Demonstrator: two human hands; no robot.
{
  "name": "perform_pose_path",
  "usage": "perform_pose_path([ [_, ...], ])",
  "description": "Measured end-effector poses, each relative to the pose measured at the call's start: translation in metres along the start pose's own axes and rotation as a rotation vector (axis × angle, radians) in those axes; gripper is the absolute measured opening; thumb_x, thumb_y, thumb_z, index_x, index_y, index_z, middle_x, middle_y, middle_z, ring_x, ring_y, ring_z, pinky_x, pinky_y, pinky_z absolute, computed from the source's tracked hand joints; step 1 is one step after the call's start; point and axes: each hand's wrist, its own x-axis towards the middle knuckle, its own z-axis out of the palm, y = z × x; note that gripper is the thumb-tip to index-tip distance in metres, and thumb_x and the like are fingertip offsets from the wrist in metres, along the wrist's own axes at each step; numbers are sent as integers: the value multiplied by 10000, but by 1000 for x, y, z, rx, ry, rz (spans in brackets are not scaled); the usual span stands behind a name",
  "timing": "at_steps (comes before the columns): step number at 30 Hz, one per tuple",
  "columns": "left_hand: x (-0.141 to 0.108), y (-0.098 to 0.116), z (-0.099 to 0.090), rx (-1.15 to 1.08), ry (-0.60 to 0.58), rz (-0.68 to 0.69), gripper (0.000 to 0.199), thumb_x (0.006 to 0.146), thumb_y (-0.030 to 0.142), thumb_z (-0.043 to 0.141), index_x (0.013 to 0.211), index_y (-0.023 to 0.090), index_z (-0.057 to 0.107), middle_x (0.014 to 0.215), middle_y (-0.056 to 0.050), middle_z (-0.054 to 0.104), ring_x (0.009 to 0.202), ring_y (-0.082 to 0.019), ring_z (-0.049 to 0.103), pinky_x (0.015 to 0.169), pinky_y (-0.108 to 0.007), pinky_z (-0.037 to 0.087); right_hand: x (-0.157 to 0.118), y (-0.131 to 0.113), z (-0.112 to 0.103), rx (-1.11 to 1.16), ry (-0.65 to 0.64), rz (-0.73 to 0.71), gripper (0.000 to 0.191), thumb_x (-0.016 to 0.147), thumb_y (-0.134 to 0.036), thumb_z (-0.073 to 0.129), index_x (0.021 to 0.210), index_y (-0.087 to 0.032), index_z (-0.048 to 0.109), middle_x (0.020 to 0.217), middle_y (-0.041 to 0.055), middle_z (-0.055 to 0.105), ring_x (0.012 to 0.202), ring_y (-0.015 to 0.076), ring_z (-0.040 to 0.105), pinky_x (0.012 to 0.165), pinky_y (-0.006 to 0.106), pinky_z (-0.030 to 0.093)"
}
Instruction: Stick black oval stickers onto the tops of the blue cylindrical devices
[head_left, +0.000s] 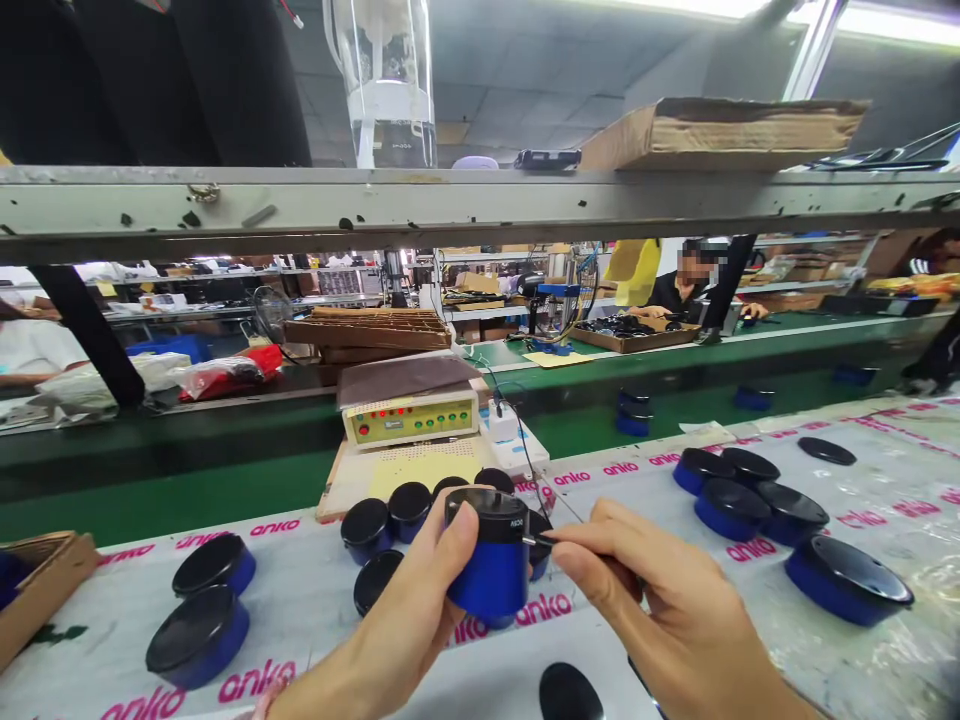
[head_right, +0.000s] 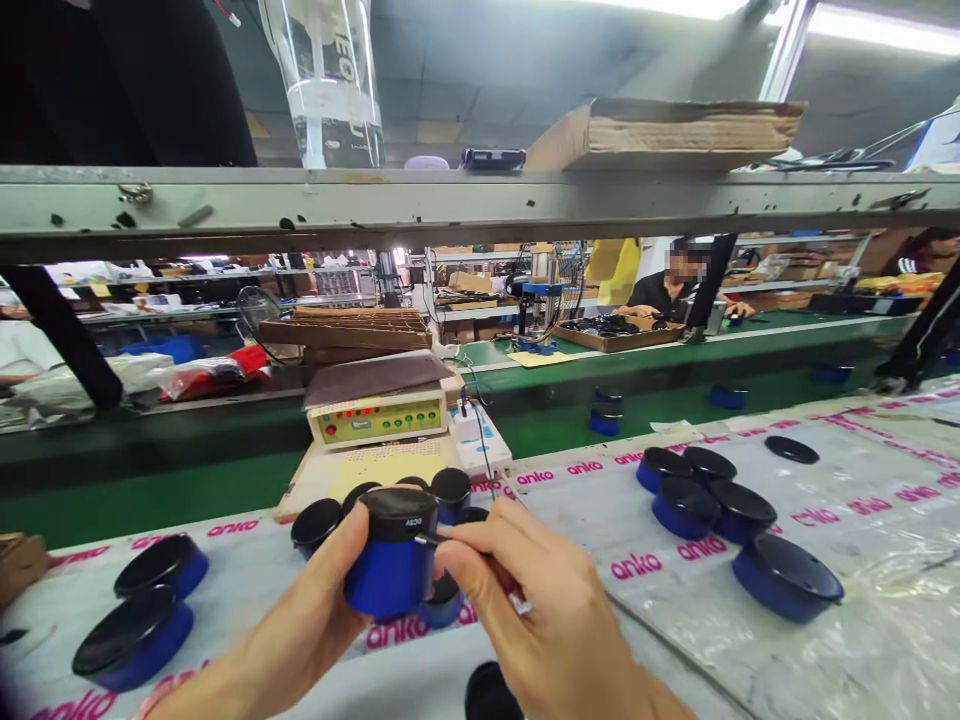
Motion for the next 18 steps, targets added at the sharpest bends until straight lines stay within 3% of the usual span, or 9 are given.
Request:
perform_pose_path([
  [6,-4,-4,4,344,81,296,577,730,627,641,1093,205,494,1056,-66,611,1010,-240,556,873,-328,421,-4,-8,0,-134,14,-102,103,885,-141,533,889,-205,614,614,-35,493,507,93,509,482,196,436],
  [12,-9,-1,5,564,189,339,602,707,549,706,1142,217,454,1150,-86,599,1070,-274,541,844,-318,448,-14,1,11,-164,105,-108,153,880,-153,535,993,-238,593,698,-3,588,562,131,576,543,238,494],
  [15,-7,-2,-5,823,99,450,620,733,441,731,1247,238,451,1240,-110,550,1116,-295,534,925,-384,442,-18,12,15,-66,-65,-10,148,911,-179,477,975,-238,598,746,1,616,629,135,611,571,228,512],
  [18,-7,-4,-9,1218,3,847,759,706,361,772,1366,269,409,1248,-126,515,1155,-318,505,989,-448,418,-24,21,18,53,-295,135,197,937,-214,418,982,-247,607,853,20,654,756,153,639,653,243,536],
])
